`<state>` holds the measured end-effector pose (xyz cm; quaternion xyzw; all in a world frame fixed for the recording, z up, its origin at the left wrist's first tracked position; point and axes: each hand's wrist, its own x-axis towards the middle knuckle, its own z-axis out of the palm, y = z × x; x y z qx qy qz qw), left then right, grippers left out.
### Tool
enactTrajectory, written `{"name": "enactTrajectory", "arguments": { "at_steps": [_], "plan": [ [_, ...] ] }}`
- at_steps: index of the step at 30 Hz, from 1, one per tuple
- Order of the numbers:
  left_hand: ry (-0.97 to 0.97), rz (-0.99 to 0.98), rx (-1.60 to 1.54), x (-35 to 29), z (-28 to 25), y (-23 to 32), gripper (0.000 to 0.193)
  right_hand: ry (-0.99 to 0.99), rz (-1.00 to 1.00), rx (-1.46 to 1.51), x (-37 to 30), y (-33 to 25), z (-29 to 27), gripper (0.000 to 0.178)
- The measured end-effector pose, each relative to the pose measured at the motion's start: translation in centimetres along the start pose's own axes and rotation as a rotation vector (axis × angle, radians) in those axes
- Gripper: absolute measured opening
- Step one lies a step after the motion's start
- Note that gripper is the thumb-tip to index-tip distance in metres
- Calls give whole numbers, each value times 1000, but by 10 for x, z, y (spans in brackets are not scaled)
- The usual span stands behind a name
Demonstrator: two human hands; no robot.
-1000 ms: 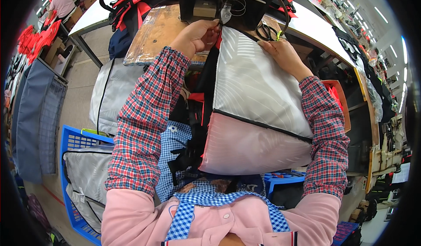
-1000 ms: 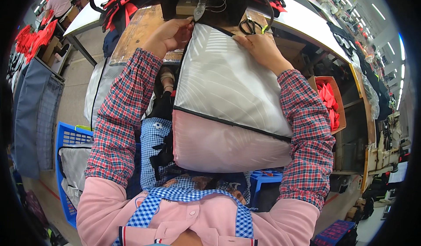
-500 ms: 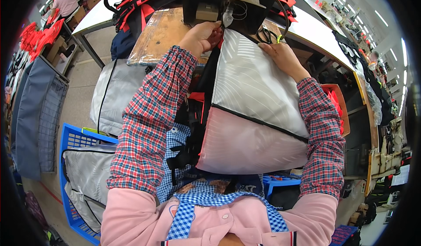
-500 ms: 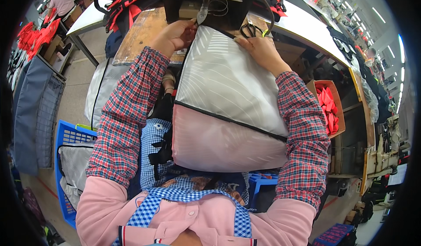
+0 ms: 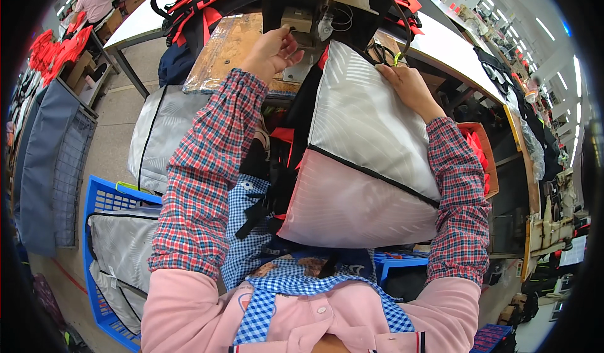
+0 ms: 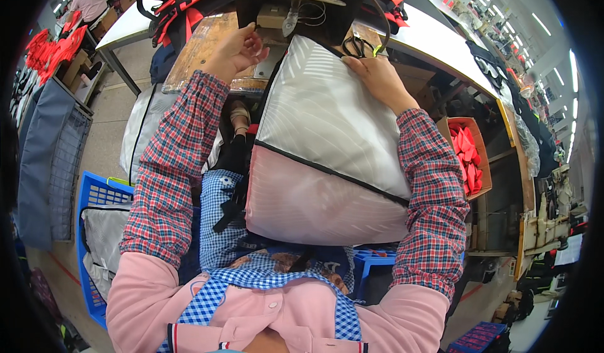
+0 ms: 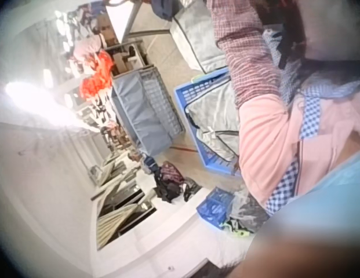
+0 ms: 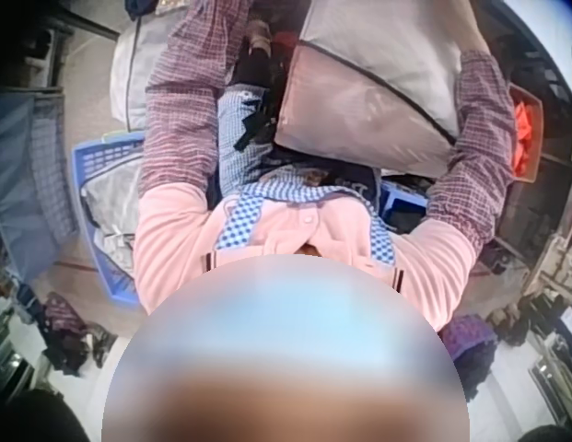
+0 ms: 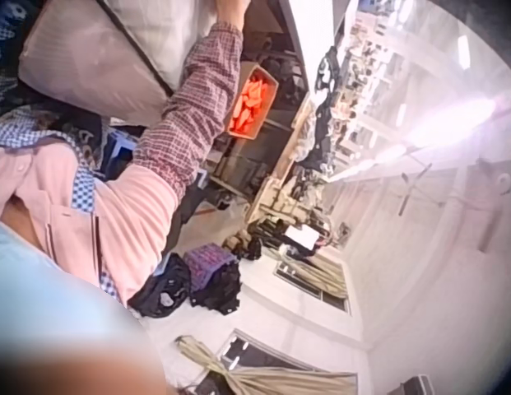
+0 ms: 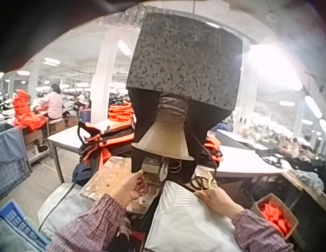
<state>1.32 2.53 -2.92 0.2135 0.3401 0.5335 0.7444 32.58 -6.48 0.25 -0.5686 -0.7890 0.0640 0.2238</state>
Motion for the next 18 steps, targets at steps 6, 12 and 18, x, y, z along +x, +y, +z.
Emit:
{"name": "enactTrajectory", "arguments": {
  "at_steps": [6, 12, 18],
  "plan": [
    [-8, 62, 50, -35, -45, 4, 15, -21, 23, -1, 0, -5, -2, 40],
    [-30, 122, 185, -86, -106, -4, 13, 77, -41, -66, -21, -15, -2, 42],
    [-44, 213, 449, -124, -149, -43, 18, 114, 126, -8, -82, -22, -16, 46]
  ]
}}
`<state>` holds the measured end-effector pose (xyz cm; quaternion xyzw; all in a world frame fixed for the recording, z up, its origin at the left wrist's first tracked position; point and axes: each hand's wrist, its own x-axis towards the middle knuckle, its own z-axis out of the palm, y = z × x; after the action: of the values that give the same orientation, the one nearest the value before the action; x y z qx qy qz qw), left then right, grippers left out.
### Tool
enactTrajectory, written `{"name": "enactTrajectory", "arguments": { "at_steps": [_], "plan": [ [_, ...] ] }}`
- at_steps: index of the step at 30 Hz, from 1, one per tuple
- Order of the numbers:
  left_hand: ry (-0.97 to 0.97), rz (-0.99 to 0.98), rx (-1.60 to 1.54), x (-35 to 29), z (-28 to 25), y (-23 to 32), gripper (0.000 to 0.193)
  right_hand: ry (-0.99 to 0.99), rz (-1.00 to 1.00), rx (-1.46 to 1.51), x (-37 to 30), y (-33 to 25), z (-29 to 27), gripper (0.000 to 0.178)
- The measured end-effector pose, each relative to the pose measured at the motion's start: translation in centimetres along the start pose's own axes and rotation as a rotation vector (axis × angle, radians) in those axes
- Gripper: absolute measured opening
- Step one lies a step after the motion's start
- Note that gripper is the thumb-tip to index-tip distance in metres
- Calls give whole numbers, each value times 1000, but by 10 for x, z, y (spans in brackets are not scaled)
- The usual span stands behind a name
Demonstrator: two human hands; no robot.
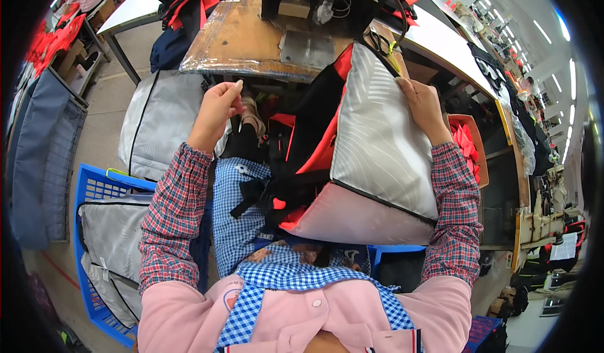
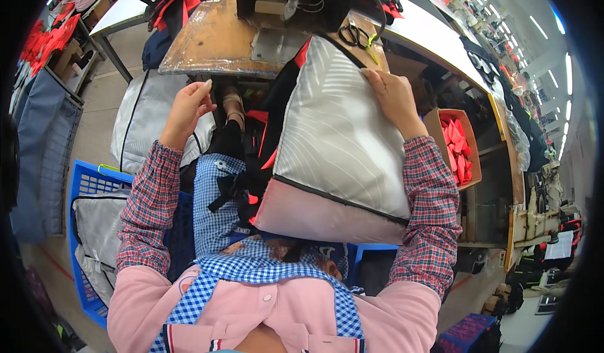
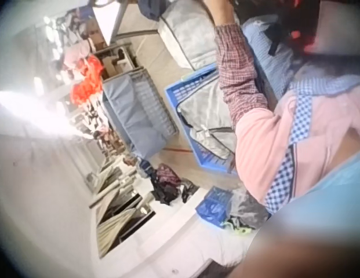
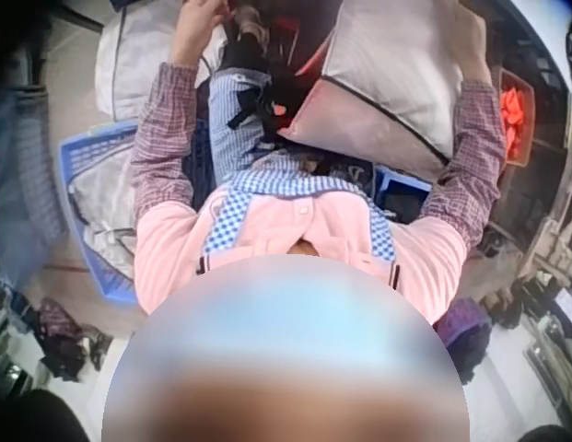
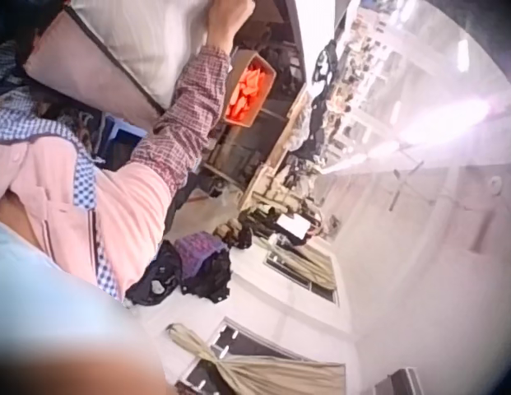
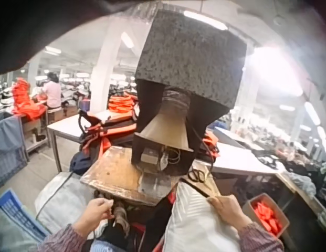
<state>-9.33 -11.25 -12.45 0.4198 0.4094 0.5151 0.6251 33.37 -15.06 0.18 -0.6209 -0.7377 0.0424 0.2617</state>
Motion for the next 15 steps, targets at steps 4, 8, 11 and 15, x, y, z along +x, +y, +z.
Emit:
{"name": "enactTrajectory", "arguments": {
  "at_steps": [4, 8, 11, 15],
  "plan": [
    [-74, -33, 280, -22, -9, -27, 20, 97, -23, 21, -40, 4, -12, 47],
    [-26, 113, 590, -45, -24, -46, 20, 244, -29, 15, -84, 16, -28, 41],
    [-64, -44, 423, -59, -35, -55, 20, 391, -92, -98, -112, 42, -63, 32],
    [-76, -105, 433, -73, -47, -64, 22, 545, -47, -630, -138, 89, -167, 32]
  ]
}}
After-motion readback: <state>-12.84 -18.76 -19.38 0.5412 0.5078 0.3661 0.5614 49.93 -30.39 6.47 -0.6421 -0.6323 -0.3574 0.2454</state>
